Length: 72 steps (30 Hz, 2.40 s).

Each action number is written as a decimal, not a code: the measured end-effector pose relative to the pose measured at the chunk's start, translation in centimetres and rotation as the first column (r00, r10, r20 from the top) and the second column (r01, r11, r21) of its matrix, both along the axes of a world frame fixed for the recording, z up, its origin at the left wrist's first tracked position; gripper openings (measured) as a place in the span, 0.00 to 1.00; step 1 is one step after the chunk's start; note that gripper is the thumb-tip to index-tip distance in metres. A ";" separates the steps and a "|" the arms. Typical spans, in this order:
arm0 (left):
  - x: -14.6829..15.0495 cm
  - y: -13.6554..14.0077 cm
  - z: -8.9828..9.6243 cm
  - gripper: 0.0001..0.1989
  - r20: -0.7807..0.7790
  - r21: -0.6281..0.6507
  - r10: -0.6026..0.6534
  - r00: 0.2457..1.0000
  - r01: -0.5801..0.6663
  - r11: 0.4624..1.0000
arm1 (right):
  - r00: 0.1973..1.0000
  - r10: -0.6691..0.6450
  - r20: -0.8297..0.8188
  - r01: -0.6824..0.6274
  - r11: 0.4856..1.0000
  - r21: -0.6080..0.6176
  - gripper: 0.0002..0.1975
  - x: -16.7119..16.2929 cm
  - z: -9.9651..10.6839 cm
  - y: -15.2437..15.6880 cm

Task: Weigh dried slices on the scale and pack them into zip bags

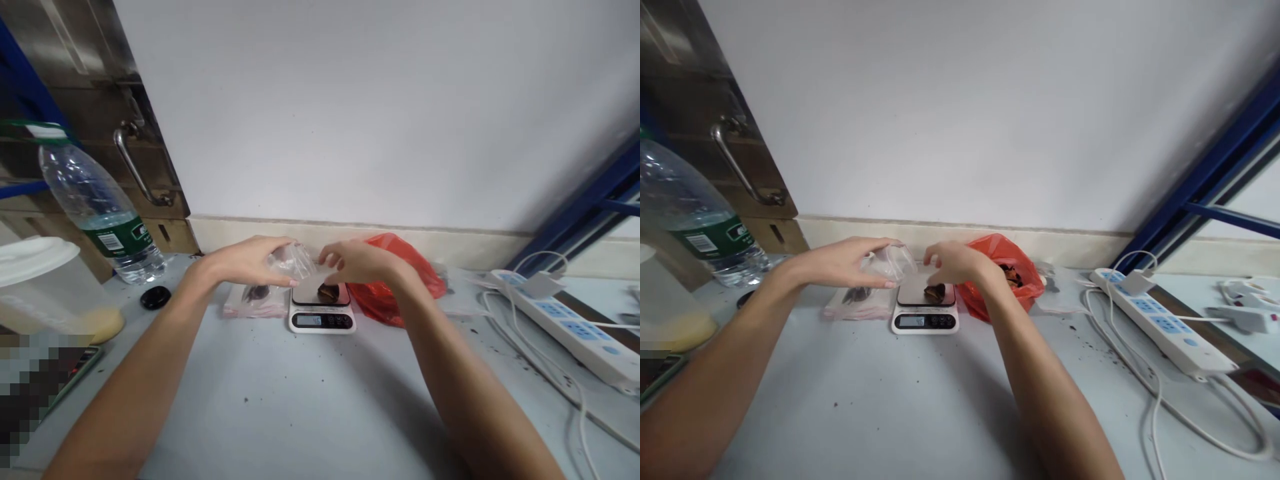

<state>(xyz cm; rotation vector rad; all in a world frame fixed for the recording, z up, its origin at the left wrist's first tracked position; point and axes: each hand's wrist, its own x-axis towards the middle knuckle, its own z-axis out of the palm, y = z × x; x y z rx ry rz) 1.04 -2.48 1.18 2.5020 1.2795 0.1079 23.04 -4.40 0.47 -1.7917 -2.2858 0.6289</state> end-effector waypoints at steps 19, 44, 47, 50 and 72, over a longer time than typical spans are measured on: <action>-0.4 -0.3 0.8 0.39 0.140 0.035 -0.124 0.982 0.120 0.992 | 0.848 0.417 -0.328 -0.221 0.839 0.497 0.15 1.0 0.4 0.2; 0.7 -0.5 0.9 0.11 0.676 0.015 0.037 0.736 -0.064 0.998 | 0.774 0.304 -0.555 -0.184 0.947 0.263 0.15 3.8 1.9 -0.3; 0.9 -0.8 1.0 0.09 0.696 0.002 0.002 0.719 -0.005 1.000 | 0.822 0.283 -0.493 -0.159 0.947 0.279 0.16 4.4 2.0 -0.3; 1.1 -1.0 0.9 0.06 0.692 0.022 -0.017 0.722 0.003 1.000 | 0.832 0.260 -0.490 -0.100 0.939 0.328 0.16 4.8 2.1 -0.3; 3.1 -3.0 1.0 0.05 0.609 0.304 -0.135 0.782 -0.073 0.950 | 0.892 0.371 -0.258 -0.202 0.838 0.507 0.09 0.8 2.4 -2.0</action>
